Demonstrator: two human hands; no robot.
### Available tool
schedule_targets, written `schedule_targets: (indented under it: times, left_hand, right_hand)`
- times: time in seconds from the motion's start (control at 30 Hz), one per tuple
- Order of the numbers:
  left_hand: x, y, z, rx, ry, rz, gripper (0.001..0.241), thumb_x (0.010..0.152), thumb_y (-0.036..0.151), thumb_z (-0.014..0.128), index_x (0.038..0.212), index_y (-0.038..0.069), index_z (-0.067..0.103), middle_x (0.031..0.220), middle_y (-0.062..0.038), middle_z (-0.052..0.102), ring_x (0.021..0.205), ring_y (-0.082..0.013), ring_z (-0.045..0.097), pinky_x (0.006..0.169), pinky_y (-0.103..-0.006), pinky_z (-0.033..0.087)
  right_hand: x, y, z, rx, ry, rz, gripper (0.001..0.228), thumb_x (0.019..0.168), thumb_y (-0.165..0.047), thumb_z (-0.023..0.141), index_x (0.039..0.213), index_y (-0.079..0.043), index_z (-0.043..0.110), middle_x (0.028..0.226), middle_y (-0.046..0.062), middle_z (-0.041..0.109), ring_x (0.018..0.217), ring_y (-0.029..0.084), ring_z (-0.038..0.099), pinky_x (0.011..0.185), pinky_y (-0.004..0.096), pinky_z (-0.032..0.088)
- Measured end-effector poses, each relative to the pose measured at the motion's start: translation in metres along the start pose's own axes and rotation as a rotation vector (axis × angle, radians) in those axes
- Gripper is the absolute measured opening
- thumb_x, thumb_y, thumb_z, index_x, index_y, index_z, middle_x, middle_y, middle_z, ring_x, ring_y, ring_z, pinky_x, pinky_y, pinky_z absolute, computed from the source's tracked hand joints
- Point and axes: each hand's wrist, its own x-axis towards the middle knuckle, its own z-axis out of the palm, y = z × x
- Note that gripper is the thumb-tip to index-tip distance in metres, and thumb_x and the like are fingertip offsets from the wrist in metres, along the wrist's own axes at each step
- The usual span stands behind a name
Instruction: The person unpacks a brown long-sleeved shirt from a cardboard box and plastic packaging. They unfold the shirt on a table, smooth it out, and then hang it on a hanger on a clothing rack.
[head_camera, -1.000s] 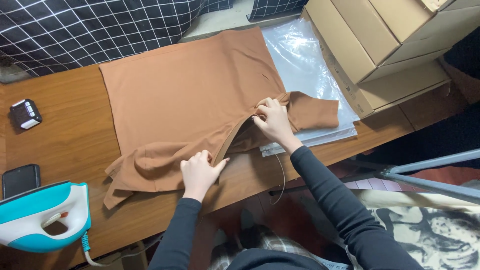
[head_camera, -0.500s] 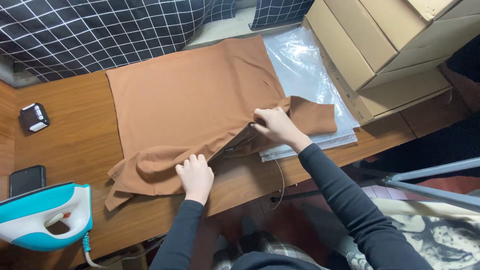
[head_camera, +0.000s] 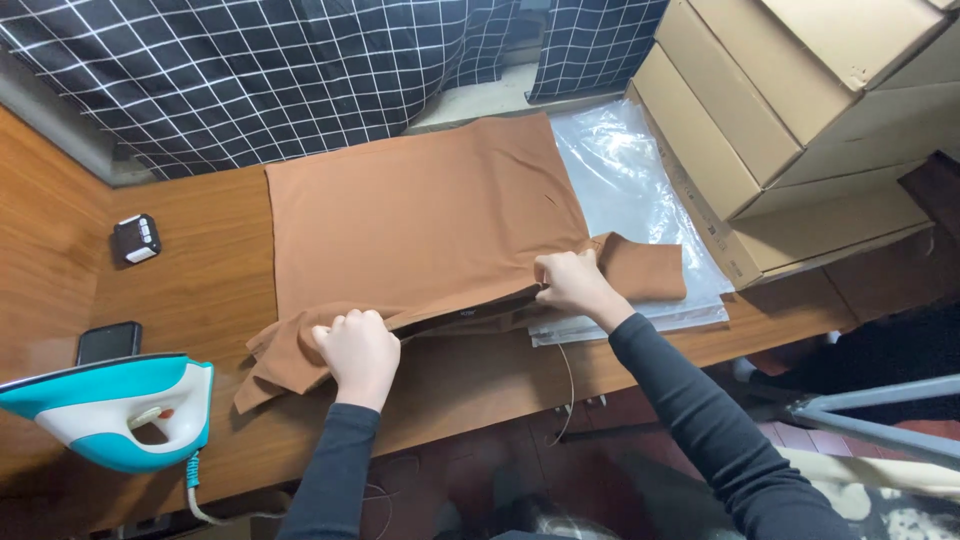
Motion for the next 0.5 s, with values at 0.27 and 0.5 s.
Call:
schedule_targets:
  times: [0.27,0.5]
  left_hand:
    - [0.009,-0.004,-0.091,-0.047,0.051,-0.066,0.019,0.066,0.003,0.054,0.066,0.014,0.069,0.061,-0.004,0.062,0.065,-0.0234,0.063,0.081,-0.0411,0.04]
    - [-0.021,-0.032,-0.156,-0.238,0.112,-0.035,0.024,0.074,0.01,0.05,0.07,0.022,0.072,0.063,-0.001,0.066,0.068,-0.0216,0.066,0.093,-0.0371,0.039]
  right_hand:
    - [0.005,-0.007,-0.047,0.081,0.441,0.185,0.015,0.064,-0.021,0.055,0.074,-0.024,0.065,0.076,-0.004,0.058,0.084,0.02,0.062,0.081,0.045,0.044]
    - [-0.064,-0.043,-0.141,0.355,0.629,0.228,0.013,0.065,-0.03,0.062,0.077,-0.031,0.068,0.067,-0.011,0.064,0.079,0.016,0.067,0.077,0.036,0.046]
